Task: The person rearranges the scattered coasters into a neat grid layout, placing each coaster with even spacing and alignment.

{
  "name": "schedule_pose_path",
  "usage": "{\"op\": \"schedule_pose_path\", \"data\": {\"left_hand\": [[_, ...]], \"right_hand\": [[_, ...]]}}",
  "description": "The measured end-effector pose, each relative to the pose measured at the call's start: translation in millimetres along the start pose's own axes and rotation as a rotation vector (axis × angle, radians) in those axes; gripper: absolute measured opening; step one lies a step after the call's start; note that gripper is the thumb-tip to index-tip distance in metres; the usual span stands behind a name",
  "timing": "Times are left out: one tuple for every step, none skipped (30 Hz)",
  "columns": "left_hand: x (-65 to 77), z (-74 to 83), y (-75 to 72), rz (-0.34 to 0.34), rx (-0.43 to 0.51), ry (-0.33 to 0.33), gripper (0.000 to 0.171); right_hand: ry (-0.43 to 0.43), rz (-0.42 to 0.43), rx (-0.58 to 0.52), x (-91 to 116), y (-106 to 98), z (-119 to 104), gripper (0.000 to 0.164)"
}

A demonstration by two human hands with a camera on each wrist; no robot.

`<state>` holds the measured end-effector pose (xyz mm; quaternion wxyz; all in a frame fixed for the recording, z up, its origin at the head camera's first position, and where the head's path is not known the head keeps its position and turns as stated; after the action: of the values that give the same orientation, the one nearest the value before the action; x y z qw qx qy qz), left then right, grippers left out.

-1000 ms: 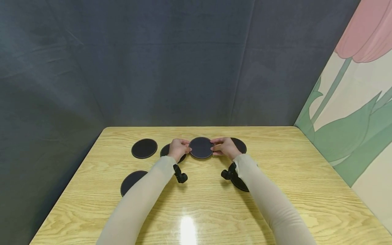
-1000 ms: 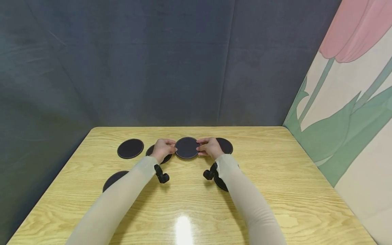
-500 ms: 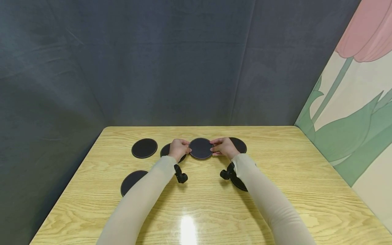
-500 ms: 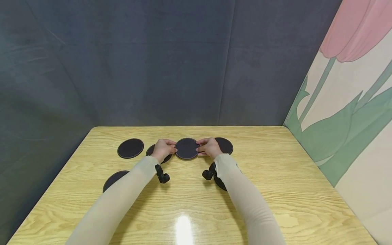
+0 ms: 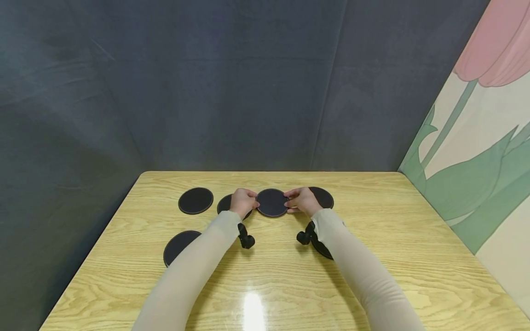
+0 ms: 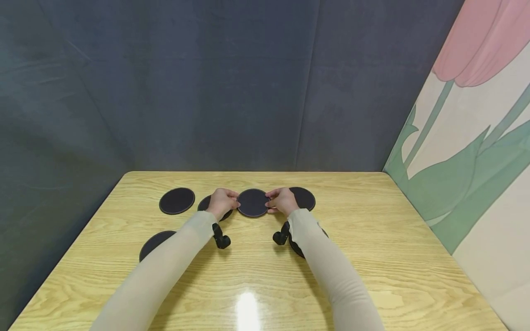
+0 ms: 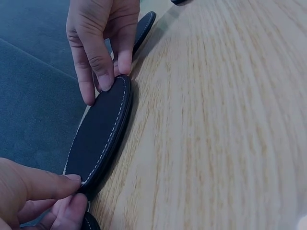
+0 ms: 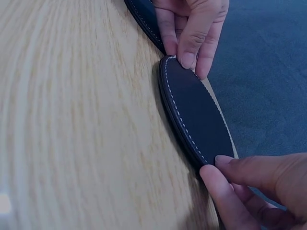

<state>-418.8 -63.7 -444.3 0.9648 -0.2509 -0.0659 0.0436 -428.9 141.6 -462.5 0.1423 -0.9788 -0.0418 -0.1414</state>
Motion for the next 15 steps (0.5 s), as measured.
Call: {"op": "schedule_pose_path", "data": {"left_hand": [[-0.1, 0.3, 0.0, 0.004, -0.013, 0.004, 0.026], [-0.4, 0.6, 0.0, 0.007, -0.023, 0.008, 0.026], [-0.7, 0.9, -0.1, 0.010, -0.035, 0.011, 0.026], [-1.0, 1.0, -0.1, 0.013, -0.044, 0.013, 0.025], [-1.2, 1.1, 0.0, 0.014, -0.049, 0.013, 0.025], [-1.3, 1.4, 0.0, 0.015, -0.054, 0.015, 0.025], [-1.3, 1.7, -0.1, 0.016, -0.059, 0.017, 0.024], [-1.3, 1.9, -0.1, 0.016, -0.062, 0.017, 0.024], [-1.3, 2.0, -0.2, 0.017, -0.066, 0.017, 0.024], [-1.1, 2.4, -0.4, 0.017, -0.070, 0.020, 0.024], [-1.2, 2.3, -0.3, 0.017, -0.070, 0.020, 0.023], [-1.4, 2.4, -0.1, 0.017, -0.072, 0.022, 0.023], [-1.3, 2.6, 0.0, 0.016, -0.074, 0.022, 0.023], [-1.4, 2.7, 0.2, 0.016, -0.076, 0.024, 0.023], [-1.4, 2.8, 0.4, 0.016, -0.075, 0.023, 0.024]], "right_hand": [[-0.003, 0.001, 0.006, 0.0, 0.3, -0.1, 0.039], [-0.004, 0.003, 0.011, 0.2, 0.6, -0.3, 0.039], [-0.003, 0.006, 0.014, 0.8, 0.8, -0.6, 0.039], [0.000, 0.011, 0.017, 1.2, 0.8, -0.8, 0.039], [-0.001, 0.014, 0.020, 2.3, 1.1, -1.6, 0.039], [-0.004, 0.014, 0.023, 3.0, 1.3, -2.4, 0.039], [-0.006, 0.015, 0.025, 3.4, 1.5, -2.9, 0.039], [-0.005, 0.017, 0.025, 3.7, 1.6, -3.0, 0.039], [-0.004, 0.017, 0.024, 3.4, 1.7, -2.9, 0.039], [-0.003, 0.018, 0.025, 3.2, 1.8, -2.8, 0.039], [-0.003, 0.018, 0.027, 2.8, 1.9, -2.6, 0.039], [0.001, 0.020, 0.028, 2.0, 1.8, -2.0, 0.039], [0.004, 0.022, 0.030, 1.6, 1.6, -1.5, 0.039], [0.008, 0.025, 0.029, 1.2, 1.4, -0.9, 0.039], [0.008, 0.026, 0.032, 0.6, 1.4, -0.5, 0.039]]}}
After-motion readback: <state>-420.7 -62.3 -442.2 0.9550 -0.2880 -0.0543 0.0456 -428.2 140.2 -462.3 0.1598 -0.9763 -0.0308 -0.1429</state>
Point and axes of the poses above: each hand's wrist, its own x-axis away from the middle knuckle, its own y-axis out of the palm, z = x × y, the point moved 10 cm from there along -x, towards the middle knuckle, and after that the axes turned 3 degrees about z, right-handed, at the moved point
